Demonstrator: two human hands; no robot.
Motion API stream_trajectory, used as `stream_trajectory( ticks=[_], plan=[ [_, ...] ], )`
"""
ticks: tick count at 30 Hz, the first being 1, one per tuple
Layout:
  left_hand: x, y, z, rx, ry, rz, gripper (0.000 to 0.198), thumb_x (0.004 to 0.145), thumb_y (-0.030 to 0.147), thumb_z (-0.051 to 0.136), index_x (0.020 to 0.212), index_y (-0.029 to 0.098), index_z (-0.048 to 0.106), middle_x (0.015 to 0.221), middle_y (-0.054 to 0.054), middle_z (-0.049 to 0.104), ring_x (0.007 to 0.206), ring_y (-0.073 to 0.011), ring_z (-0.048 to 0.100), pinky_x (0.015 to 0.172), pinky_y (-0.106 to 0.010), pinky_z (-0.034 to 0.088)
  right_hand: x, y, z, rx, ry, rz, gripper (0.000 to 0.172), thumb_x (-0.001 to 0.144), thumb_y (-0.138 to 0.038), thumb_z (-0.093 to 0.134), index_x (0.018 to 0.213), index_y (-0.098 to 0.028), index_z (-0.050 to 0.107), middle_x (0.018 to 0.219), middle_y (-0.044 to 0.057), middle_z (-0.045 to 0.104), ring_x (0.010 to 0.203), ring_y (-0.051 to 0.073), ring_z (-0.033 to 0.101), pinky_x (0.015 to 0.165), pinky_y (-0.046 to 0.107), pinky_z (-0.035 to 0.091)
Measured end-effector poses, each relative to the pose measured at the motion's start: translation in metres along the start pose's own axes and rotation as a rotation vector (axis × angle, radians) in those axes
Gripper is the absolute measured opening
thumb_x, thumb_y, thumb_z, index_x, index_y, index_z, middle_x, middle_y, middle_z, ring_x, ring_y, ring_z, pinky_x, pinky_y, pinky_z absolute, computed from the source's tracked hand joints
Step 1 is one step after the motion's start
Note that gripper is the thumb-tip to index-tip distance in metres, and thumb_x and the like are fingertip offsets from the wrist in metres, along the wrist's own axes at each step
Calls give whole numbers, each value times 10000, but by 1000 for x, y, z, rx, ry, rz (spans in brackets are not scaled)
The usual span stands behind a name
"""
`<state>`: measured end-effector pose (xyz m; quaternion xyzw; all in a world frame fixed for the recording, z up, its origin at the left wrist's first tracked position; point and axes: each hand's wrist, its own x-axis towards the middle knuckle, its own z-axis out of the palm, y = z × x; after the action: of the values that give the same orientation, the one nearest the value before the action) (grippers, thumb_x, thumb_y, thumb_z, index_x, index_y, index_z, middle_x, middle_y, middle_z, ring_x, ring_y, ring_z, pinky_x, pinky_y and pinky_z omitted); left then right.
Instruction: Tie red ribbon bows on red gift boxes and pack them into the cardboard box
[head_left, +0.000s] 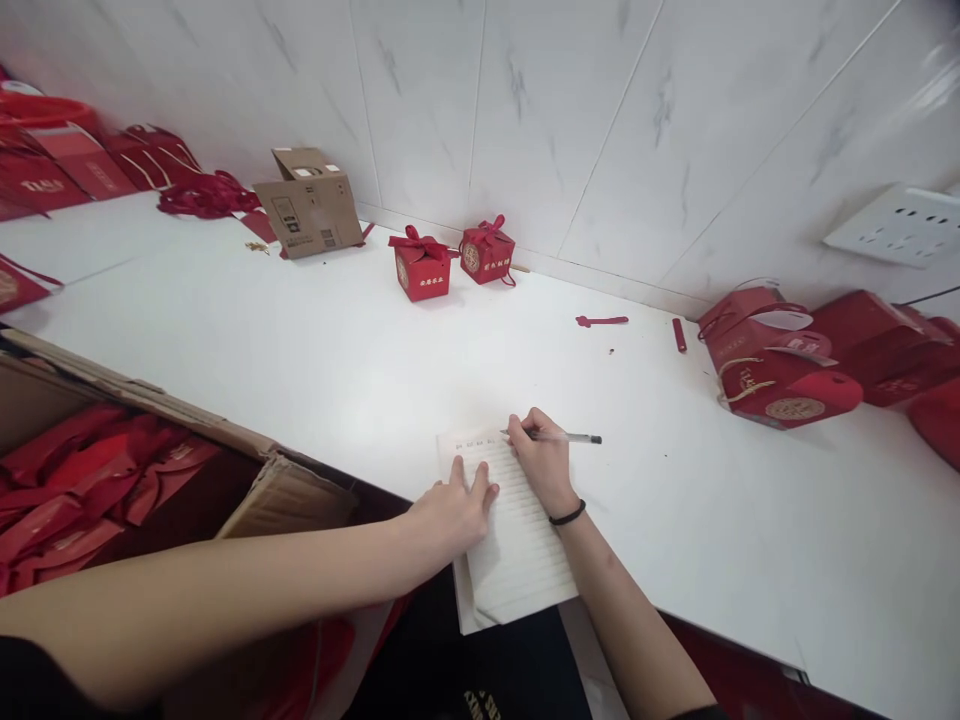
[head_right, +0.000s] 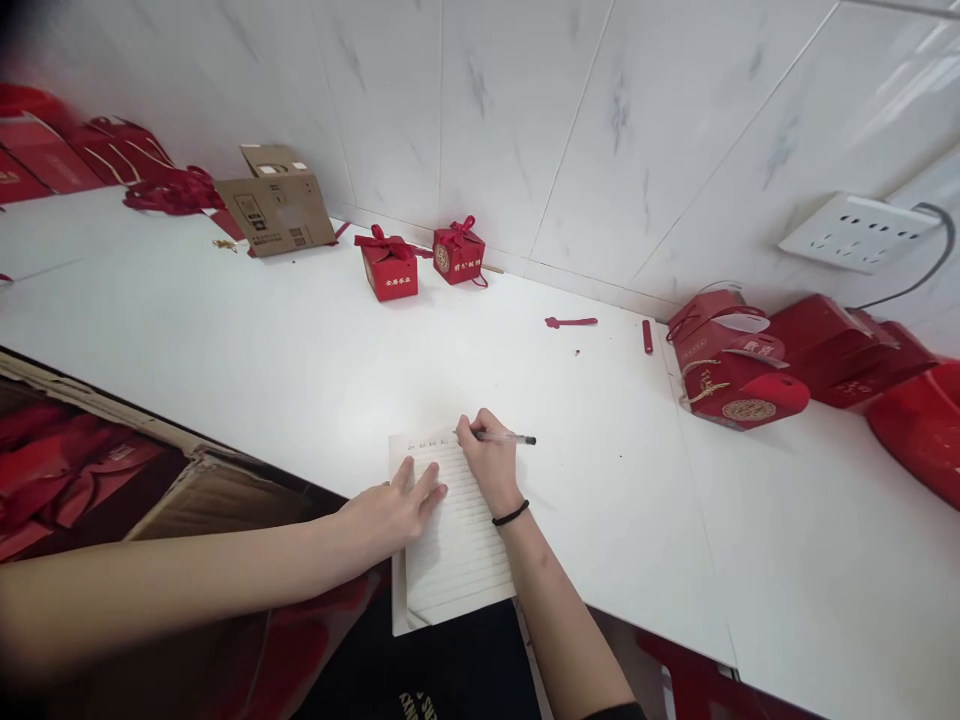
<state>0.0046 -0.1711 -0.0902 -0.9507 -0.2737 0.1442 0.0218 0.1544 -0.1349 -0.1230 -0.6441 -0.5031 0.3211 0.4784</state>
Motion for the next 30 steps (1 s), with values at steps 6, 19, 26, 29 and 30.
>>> stream_trajectory(
  ticks=[6, 19, 26, 29, 30],
  plan=[
    [0, -1, -3, -54, -23, -2, 510, 784, -40, 426, 1276, 77, 489, 1289, -287, 455, 1128, -483, 462, 558, -433, 596, 2, 3, -1, -107, -16, 0, 300, 729, -266, 482, 517, -214, 275, 436, -76, 315, 430, 88, 330, 440, 226, 265],
    [-1, 0, -3, -20, -44, 18, 569, 740, -54, 479, 1293, 80, 472, 1327, -282, 416, 1139, -489, 444, 569, -417, 598, 1, 3, -1, -179, 6, -25, 295, 697, -246, 472, 518, -209, 240, 465, -76, 243, 463, 93, 246, 449, 229, 240],
    [-1, 1, -6, 22, -74, 23, 608, 724, -53, 467, 1312, 99, 457, 1333, -248, 427, 1148, -472, 438, 580, -407, 606, 0, 2, 0, -180, 27, 4, 312, 721, -236, 471, 519, -205, 234, 470, -71, 237, 470, 90, 242, 455, 229, 237],
    [-1, 1, -9, 28, -92, 29, 617, 715, -54, 462, 1318, 72, 447, 1334, -255, 417, 1137, -473, 439, 584, -399, 614, 1, 2, -1, -187, 13, 12, 304, 714, -194, 461, 527, -204, 222, 478, -70, 228, 479, 88, 230, 459, 231, 226],
    [-1, 1, -12, 33, -106, 33, 620, 714, -58, 455, 1323, 56, 436, 1338, -258, 408, 1135, -474, 438, 587, -393, 616, 1, 2, -1, -188, 12, 13, 300, 714, -187, 458, 529, -203, 222, 480, -70, 227, 483, 88, 228, 462, 231, 226]
  ],
)
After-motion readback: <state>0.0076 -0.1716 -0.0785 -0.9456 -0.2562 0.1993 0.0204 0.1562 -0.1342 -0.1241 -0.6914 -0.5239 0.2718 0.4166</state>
